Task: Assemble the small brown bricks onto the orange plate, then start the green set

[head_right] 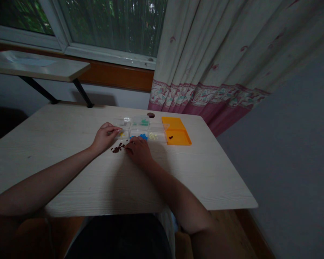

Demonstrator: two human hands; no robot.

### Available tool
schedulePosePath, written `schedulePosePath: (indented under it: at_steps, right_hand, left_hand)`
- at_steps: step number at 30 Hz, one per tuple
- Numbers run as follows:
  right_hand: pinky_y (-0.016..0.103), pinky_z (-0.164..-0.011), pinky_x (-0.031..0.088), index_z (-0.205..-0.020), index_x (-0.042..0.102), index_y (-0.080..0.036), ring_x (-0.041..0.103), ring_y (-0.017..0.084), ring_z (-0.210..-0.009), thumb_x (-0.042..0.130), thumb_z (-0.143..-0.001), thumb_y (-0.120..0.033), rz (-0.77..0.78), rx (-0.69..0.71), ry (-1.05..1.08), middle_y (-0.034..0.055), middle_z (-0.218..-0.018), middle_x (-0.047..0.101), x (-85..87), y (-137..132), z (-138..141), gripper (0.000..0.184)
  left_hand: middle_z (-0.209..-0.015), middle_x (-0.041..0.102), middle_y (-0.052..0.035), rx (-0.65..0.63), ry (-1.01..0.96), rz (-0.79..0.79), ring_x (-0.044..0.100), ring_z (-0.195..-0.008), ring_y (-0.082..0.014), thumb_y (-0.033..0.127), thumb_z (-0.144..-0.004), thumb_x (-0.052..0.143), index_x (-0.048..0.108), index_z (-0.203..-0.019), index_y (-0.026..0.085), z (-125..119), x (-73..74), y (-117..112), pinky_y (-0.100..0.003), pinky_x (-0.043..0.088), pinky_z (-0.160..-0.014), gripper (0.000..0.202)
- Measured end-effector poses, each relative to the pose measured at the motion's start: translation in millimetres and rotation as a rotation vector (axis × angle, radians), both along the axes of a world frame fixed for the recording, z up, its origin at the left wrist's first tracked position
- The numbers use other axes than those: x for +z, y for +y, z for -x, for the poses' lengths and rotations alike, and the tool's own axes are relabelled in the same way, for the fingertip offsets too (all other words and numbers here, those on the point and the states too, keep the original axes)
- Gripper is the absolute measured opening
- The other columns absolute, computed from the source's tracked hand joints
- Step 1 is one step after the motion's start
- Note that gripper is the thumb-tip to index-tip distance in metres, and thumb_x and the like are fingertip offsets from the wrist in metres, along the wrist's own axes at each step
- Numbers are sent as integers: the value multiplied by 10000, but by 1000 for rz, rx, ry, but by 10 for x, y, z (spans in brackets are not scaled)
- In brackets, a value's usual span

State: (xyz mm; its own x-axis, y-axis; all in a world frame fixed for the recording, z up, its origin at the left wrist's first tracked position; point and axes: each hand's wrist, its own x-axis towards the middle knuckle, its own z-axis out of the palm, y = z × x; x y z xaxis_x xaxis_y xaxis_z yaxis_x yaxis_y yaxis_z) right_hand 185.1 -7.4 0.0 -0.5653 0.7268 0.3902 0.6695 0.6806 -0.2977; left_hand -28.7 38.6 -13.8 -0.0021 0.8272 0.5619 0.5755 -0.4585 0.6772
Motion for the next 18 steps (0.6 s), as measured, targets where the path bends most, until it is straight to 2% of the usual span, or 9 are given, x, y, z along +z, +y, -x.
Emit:
schedulePosePath:
  at_steps: [7,12,18]
  right_hand:
    - [364,-940,380,-913,716,-195,541,217,-1009,602,-895,-257,0,0,44,76,-1029,652,-9,13,-4,130]
    - [334,-855,420,-857,709,-198,566,200,-905,646,-857,-222,36,-40,215,57,-888,661,-16,67,-15,68]
    - [336,-849,441,-818,702,-220,581,187,-871,643,-863,-246,92,-102,406,40,-851,671,-9,91,-24,78]
  left_hand:
    - [-770,570,-32,6,8,33,555,-771,-171,338,-857,636,770,-896,194,-8,26,-14,-321,457,-727,201]
    - [-776,574,-30,16,34,69,559,-790,-170,358,-866,622,770,-904,201,-10,12,-7,-309,454,-738,219]
    - [-780,566,-30,33,33,72,555,-781,-172,356,-861,629,772,-902,204,1,-13,0,-313,455,-719,212]
